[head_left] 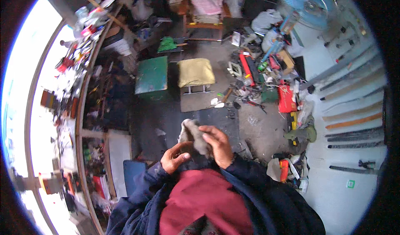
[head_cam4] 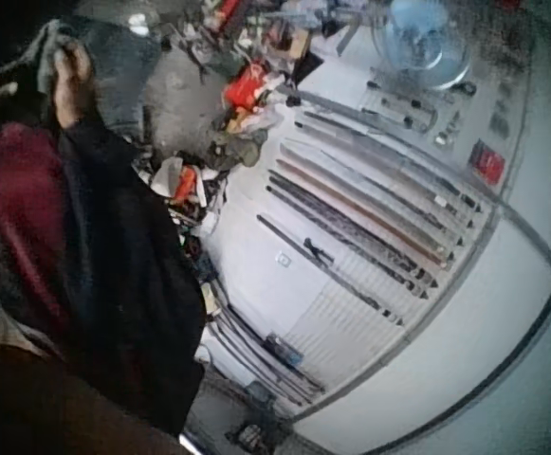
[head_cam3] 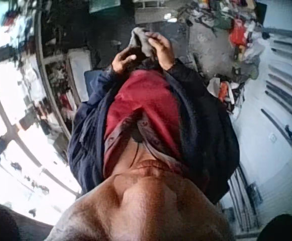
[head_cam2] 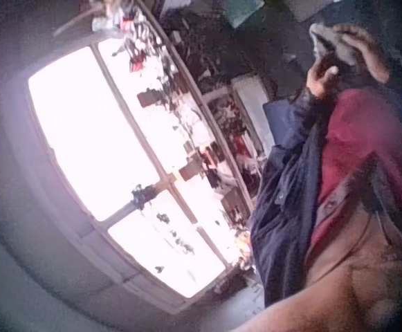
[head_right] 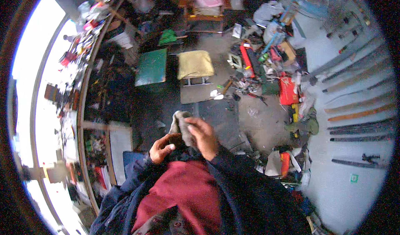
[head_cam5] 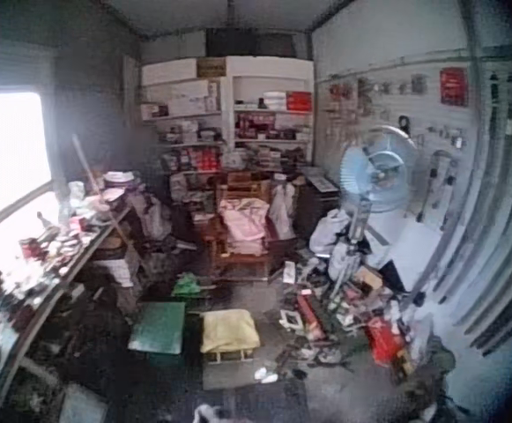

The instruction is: The person wipes a metal strip on a wall with a cloth, then walks outside and washes two cloths in a metal basin of water. The person repeatedly submerges, scrubs, and wrings the cloths by hand.

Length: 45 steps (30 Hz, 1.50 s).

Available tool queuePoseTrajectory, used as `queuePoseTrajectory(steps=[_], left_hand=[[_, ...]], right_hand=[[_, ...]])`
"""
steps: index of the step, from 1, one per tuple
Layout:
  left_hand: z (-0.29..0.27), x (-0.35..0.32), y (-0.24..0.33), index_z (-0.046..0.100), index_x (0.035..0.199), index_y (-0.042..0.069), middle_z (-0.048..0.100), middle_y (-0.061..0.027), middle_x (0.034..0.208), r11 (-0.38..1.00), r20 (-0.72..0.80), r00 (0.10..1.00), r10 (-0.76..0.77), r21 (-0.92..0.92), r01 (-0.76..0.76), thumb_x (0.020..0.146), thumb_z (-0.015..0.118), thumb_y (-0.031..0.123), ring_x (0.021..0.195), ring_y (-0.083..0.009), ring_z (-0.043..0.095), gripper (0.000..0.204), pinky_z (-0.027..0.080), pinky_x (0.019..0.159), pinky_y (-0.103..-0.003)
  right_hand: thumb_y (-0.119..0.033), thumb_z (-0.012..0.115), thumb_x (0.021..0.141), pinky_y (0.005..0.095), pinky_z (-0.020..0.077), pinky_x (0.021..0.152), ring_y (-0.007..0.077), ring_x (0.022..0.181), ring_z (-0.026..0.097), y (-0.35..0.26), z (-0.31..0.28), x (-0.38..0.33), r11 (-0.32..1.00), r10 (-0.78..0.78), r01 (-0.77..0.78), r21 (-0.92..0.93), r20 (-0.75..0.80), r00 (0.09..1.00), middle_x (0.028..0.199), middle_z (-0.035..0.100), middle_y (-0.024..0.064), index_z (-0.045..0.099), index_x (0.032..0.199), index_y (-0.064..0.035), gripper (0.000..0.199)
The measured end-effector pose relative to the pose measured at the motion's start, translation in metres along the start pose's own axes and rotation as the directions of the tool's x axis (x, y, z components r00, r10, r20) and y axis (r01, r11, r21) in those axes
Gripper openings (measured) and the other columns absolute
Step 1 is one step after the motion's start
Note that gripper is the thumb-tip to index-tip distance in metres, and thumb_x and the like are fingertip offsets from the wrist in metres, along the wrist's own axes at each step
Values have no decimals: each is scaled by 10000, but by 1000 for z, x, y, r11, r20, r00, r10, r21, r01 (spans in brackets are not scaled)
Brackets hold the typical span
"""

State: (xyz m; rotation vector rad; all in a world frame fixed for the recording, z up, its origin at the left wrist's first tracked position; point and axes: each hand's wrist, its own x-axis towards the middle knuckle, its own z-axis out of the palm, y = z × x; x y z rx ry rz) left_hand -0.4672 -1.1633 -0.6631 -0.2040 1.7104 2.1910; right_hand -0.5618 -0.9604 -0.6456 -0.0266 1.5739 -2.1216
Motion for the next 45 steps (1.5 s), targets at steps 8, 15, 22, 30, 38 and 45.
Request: queuePoseTrajectory(steps=[8, 15, 22, 30, 38, 45], left_hand=[[-24, 149, 57, 478, 1427, 7, 631, -118, 1287, 964, 266, 961, -71, 265, -2, 861, 823, 323, 1208, -218, 579, 734, 427, 1072, -375], [-91, 300, 70, 630, 1237, -1, 728, -102, 1098, 955, 267, 964, 2, 285, -81, 911, 759, 149, 1033, -158, 656, 381, 511, 941, -331], [-181, 425, 127, 637, 1237, -10, 743, -116, 1025, 954, 175, 979, -107, 296, 52, 954, 606, 111, 918, -163, 679, 310, 545, 826, -334], [-248, 479, 159, 643, 1221, 1, 723, -60, 1051, 996, -110, 994, -29, 84, 39, 1023, 574, 141, 928, -135, 653, 252, 534, 836, -306], [-300, 499, 119, 663, 1216, 16, 702, 4, 998, 949, -649, 759, -53, -269, -163, 977, 627, 81, 870, -91, 618, 250, 500, 767, -255], [-277, 579, 105, 656, 1174, -15, 730, -63, 1013, 949, -933, 310, -182, -249, -194, 909, 705, 46, 904, -147, 669, 276, 548, 836, -313]], right_hand=[[-81, 601, 982, 300, 504, 991, 168, 1140, 629, -19, -26, 112, 996, -63, 56, 70, 108, 992, 1169, 660, 76, 607, 1251, 11, 284], [-118, 625, 980, 345, 420, 1110, 197, 1310, 525, -59, -44, 243, 995, 11, -31, 93, 200, 980, 1356, 560, 98, 482, 1415, 3, 474], [-80, 615, 999, 331, 437, 1109, 198, 1290, 565, -113, -27, 391, 1000, 7, -7, -1, 28, 1000, 1363, 598, 113, 534, 1365, 20, 388], [-188, 602, 1024, 276, 524, 818, 133, 966, 655, -128, -31, 529, 958, 129, -122, -261, 9, 992, 1165, 695, 70, 604, 1296, -33, 313], [-200, 608, 1026, 266, 526, 773, 118, 917, 660, -96, -21, 728, 827, 292, -89, -555, 288, 912, 1114, 709, 48, 627, 1234, -33, 268], [-109, 677, 939, 289, 543, 761, 130, 887, 671, -7, -35, 954, 493, 458, 166, -854, 417, 785, 1058, 721, 53, 681, 1163, -16, 242]])
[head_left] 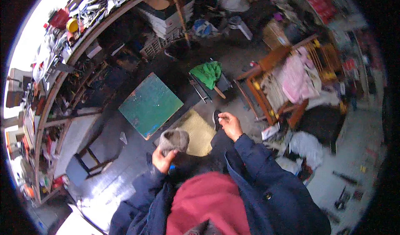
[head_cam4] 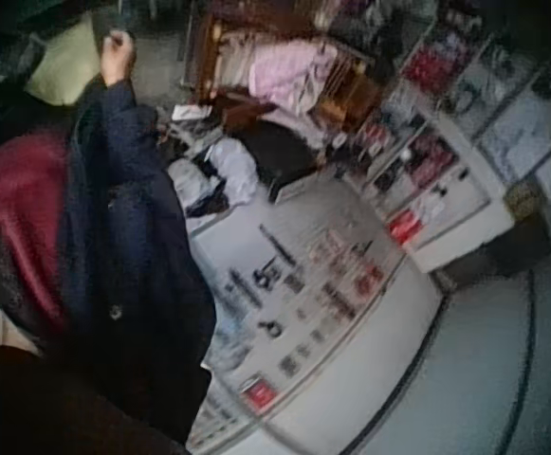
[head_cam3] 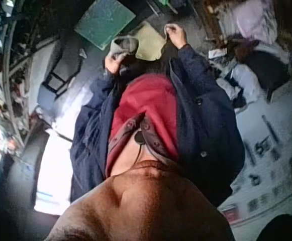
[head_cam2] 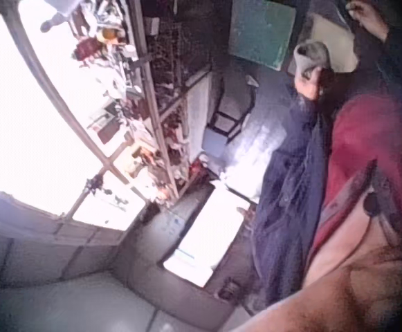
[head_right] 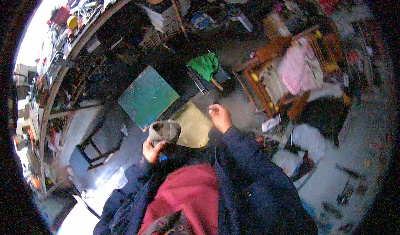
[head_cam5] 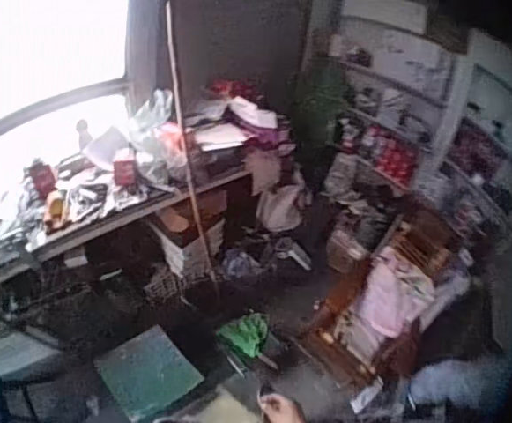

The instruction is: The person wipes a metal strip on a wall with a cloth, then walks outside and washes two cloths in a metal basin of water. The person repeatedly submerges, scrubs, and wrings the cloths by hand.

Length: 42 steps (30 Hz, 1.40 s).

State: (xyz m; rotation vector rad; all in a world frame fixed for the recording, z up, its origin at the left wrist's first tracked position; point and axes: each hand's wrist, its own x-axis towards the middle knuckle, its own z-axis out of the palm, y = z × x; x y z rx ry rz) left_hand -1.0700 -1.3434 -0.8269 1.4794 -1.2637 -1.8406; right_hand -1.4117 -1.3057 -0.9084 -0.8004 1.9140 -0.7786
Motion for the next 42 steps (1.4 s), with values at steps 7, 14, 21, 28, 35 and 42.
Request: queuePoseTrajectory(steps=[7, 14, 21, 28, 35, 42], left_hand=[[126, -20, -48, 536, 1341, 1, 659, -72, 1197, 943, -225, 928, -296, -221, 247, 892, 635, -13, 1087, -166, 602, 460, 464, 997, -330], [170, -15, -101, 526, 1253, 9, 630, -83, 1097, 841, -294, 796, -529, -307, 445, 841, 630, 52, 1027, -183, 593, 427, 448, 964, -317], [184, 14, -137, 455, 1415, 9, 657, -141, 1207, 791, -312, 727, -612, -244, 561, 851, 769, 91, 1153, -228, 624, 652, 468, 1027, -347], [166, 16, -137, 296, 1565, 106, 642, -257, 1276, 829, -309, 820, -482, 142, 541, 798, 828, 181, 1181, -394, 657, 937, 527, 992, -402], [131, -29, -161, 662, 1238, 61, 708, -46, 1009, 832, -69, 830, -553, -15, 554, 878, 784, 84, 866, -114, 644, 380, 520, 791, -284], [117, -64, -200, 682, 1137, 59, 737, -45, 995, 815, -190, 820, -540, -361, 453, 843, 833, 111, 911, -125, 680, 335, 541, 837, -299]], right_hand=[[-105, 751, 833, 408, 544, 874, 324, 955, 682, 103, -9, 211, 891, -166, 187, -415, 87, 982, 1198, 635, 164, 605, 1271, -53, 465], [-183, 818, 784, 489, 423, 1098, 467, 1318, 480, 153, 34, 396, 819, -223, 236, -523, 89, 971, 1458, 449, 281, 325, 1541, -77, 910], [-266, 746, 806, 502, 533, 901, 428, 1009, 686, 217, 56, 449, 678, -130, 173, -714, 115, 985, 1035, 710, 254, 609, 1312, -55, 565], [-142, 678, 845, 400, 535, 865, 266, 938, 695, 124, 78, 172, 998, 52, -19, -55, 702, 710, 963, 733, 130, 703, 1046, -24, 234], [-156, 691, 925, 274, 507, 747, 105, 765, 632, 121, 82, 23, 772, 152, -631, -80, 987, 60, 925, 676, 41, 650, 1205, -3, 321], [-190, 832, 839, 392, 472, 1074, 283, 1247, 601, 309, 157, 181, 575, 371, 32, -817, 295, 880, 1364, 602, 214, 428, 1466, 12, 773]])
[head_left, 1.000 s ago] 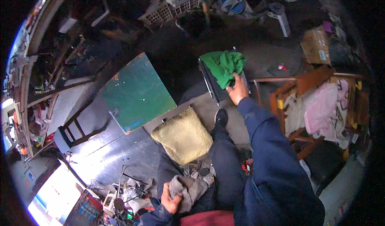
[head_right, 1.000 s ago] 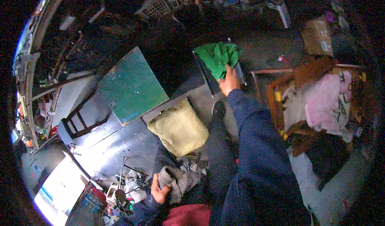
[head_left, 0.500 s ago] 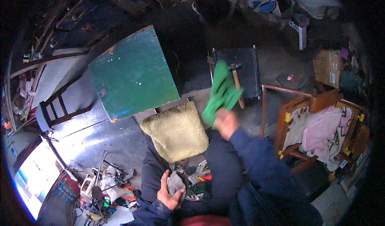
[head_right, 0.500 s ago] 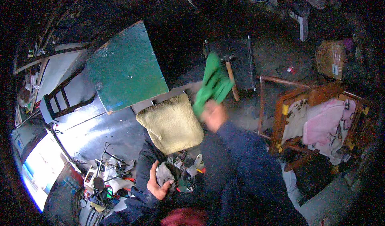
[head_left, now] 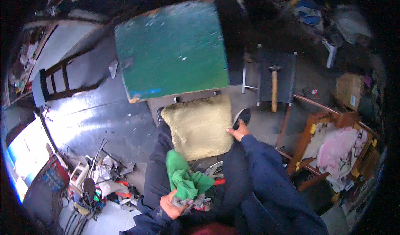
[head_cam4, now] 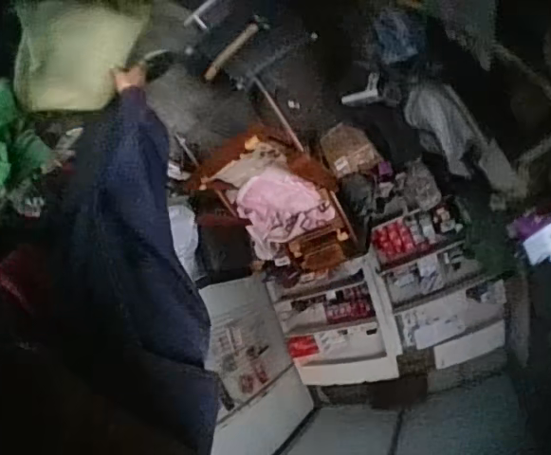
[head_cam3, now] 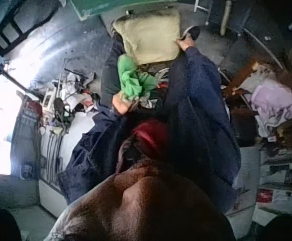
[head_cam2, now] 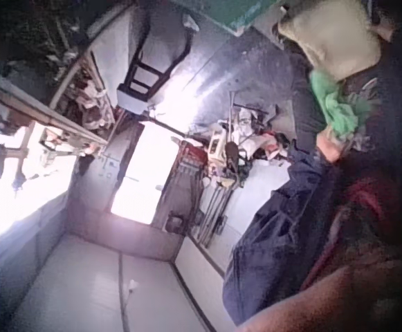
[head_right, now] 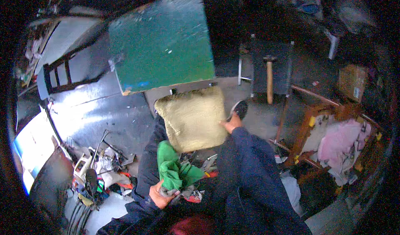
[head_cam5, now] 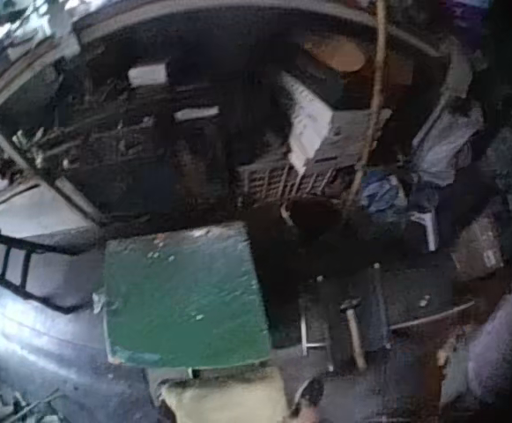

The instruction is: The person wipes a metal strip on a wall with a cloth, then walks outside and washes two cloths in a metal basin of water. The person repeatedly submerges, scrubs, and wrings the cloths by hand.

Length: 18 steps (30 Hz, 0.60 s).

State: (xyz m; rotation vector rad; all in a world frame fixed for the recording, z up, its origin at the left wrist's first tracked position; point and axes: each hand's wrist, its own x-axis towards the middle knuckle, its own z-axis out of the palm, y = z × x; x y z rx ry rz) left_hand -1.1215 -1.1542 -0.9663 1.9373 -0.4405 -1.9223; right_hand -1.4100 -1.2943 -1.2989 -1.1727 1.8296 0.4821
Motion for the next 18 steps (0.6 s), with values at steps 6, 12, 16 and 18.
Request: queuePoseTrajectory(steps=[6, 12, 16, 18], left_hand=[[-22, -1, -29, 686, 1136, 83, 744, -89, 993, 988, 19, 1000, 18, 153, -20, 834, 840, 157, 914, -188, 727, 346, 561, 829, -326], [-36, -23, -39, 686, 1125, 125, 740, -116, 1003, 995, -37, 998, -44, 87, 47, 836, 841, 288, 934, -267, 738, 366, 569, 841, -358], [-39, -39, -47, 678, 1128, 123, 738, -142, 985, 993, -82, 990, 112, 54, -107, 819, 833, 389, 929, -321, 733, 436, 577, 831, -379], [-37, -45, -53, 678, 1116, 128, 735, -150, 961, 994, -146, 983, 109, 7, -109, 803, 826, 447, 906, -346, 728, 471, 580, 809, -393]], right_hand=[[-237, 875, 783, 363, 533, 942, 306, 1073, 705, 2, 69, 14, 955, -39, 2, 296, 119, 992, 1182, 719, 209, 615, 1263, 46, 614], [-389, 857, 722, 432, 540, 921, 382, 1036, 702, -73, 66, -72, 944, -216, 140, 300, 238, 947, 1088, 741, 212, 730, 1128, -38, 552], [-273, 839, 706, 414, 551, 904, 350, 1009, 721, -137, 63, -128, 944, -322, 313, 105, 91, 942, 1066, 745, 220, 702, 1111, 8, 512], [-257, 832, 705, 417, 550, 904, 347, 1000, 722, -153, 58, -145, 954, -297, 301, -5, 133, 945, 1061, 748, 209, 700, 1104, 11, 498]])
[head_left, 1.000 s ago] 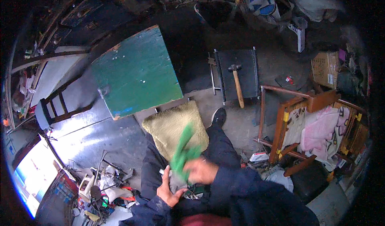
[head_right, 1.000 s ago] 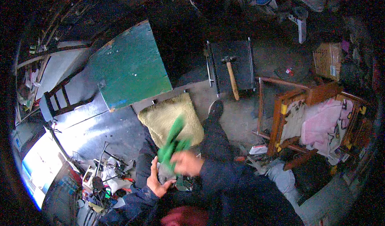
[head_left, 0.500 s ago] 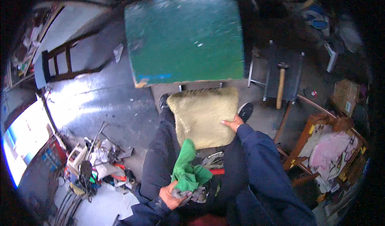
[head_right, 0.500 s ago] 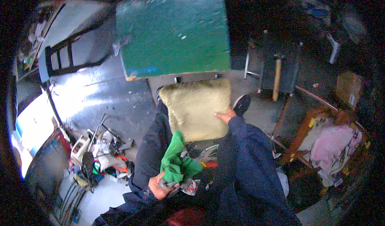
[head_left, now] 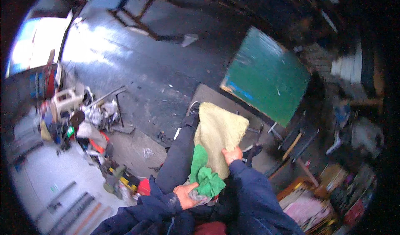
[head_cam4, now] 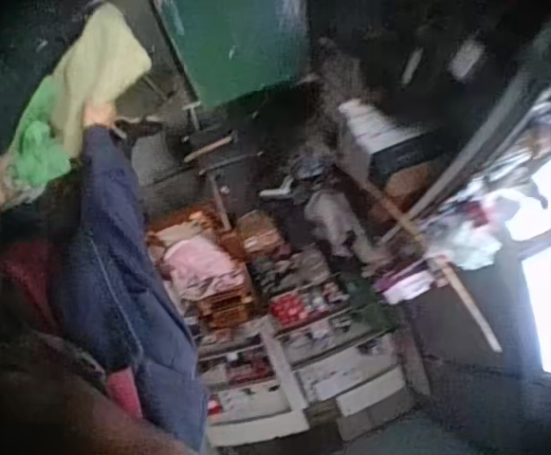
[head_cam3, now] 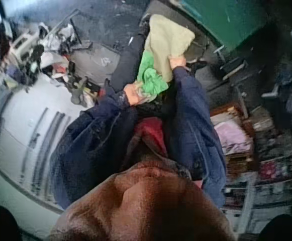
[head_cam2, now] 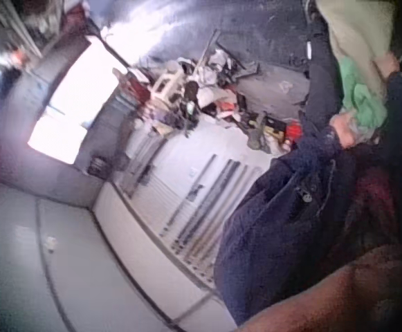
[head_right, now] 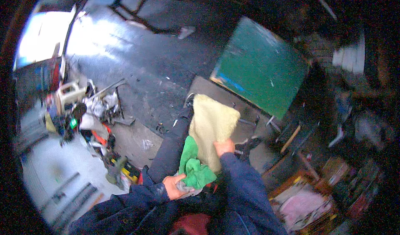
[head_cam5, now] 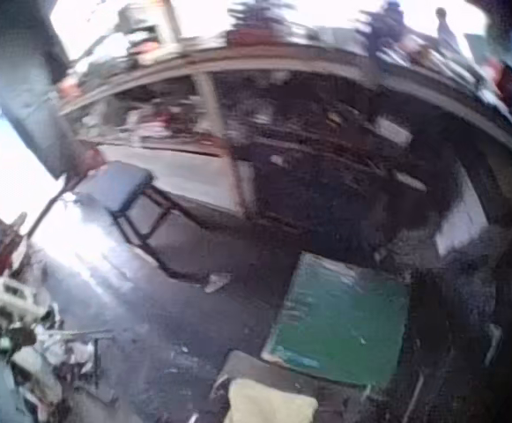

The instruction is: The person wipes a metal strip on a wall with a cloth, then walks outside and washes two cloths in a metal basin of water. The person repeatedly submerges, scrubs, and wrings the cloths by hand.

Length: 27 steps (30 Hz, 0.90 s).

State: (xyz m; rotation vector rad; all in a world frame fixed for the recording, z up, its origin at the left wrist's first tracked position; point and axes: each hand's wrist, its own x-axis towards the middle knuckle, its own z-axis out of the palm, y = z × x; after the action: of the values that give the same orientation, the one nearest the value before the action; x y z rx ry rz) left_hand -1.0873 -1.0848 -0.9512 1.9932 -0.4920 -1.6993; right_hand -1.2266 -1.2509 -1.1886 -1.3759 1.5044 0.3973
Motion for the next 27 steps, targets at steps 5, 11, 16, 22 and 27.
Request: queuePoseTrajectory(steps=[5, 11, 16, 22, 27], left_hand=[[2, -7, -11, 662, 1133, 169, 728, -166, 942, 999, -75, 997, 11, -50, -15, 813, 783, 506, 895, -381, 714, 480, 572, 796, -449], [-33, -21, -17, 639, 1216, 182, 723, -188, 928, 986, -133, 981, 143, -63, -152, 806, 759, 530, 887, -412, 700, 552, 558, 790, -501], [-73, -83, -15, 642, 1264, 167, 727, -184, 913, 953, -299, 929, 220, -138, -270, 790, 762, 530, 872, -417, 700, 609, 555, 789, -507], [-38, -158, -28, 658, 1270, 147, 740, -161, 932, 898, -641, 750, 166, -217, -384, 759, 771, 514, 887, -382, 715, 639, 567, 812, -467], [26, -175, -49, 650, 1264, 132, 736, -104, 896, 836, -738, 674, 37, -346, -425, 771, 784, 456, 859, -328, 721, 605, 561, 764, -435]], right_hand=[[-243, 808, 726, 420, 554, 904, 308, 983, 721, -9, -29, -14, 996, -85, 85, 9, 98, 992, 1067, 757, 162, 706, 1120, 3, 476], [-218, 862, 687, 403, 554, 900, 308, 1014, 721, -37, -51, -33, 959, -209, 237, -158, 175, 962, 1091, 751, 178, 700, 1139, 4, 528], [-333, 890, 680, 416, 550, 922, 349, 1086, 701, -106, -52, -63, 884, -443, 467, -33, 264, 857, 1160, 729, 204, 660, 1237, -21, 679], [-267, 884, 659, 409, 535, 944, 298, 1060, 690, -235, -72, -154, 484, -682, 794, -368, 410, 606, 1161, 716, 205, 605, 1268, 22, 729], [-114, 835, 688, 393, 533, 921, 266, 1003, 678, -291, -59, -212, 349, -734, 901, -257, 523, 433, 1133, 710, 158, 594, 1238, 48, 622]])
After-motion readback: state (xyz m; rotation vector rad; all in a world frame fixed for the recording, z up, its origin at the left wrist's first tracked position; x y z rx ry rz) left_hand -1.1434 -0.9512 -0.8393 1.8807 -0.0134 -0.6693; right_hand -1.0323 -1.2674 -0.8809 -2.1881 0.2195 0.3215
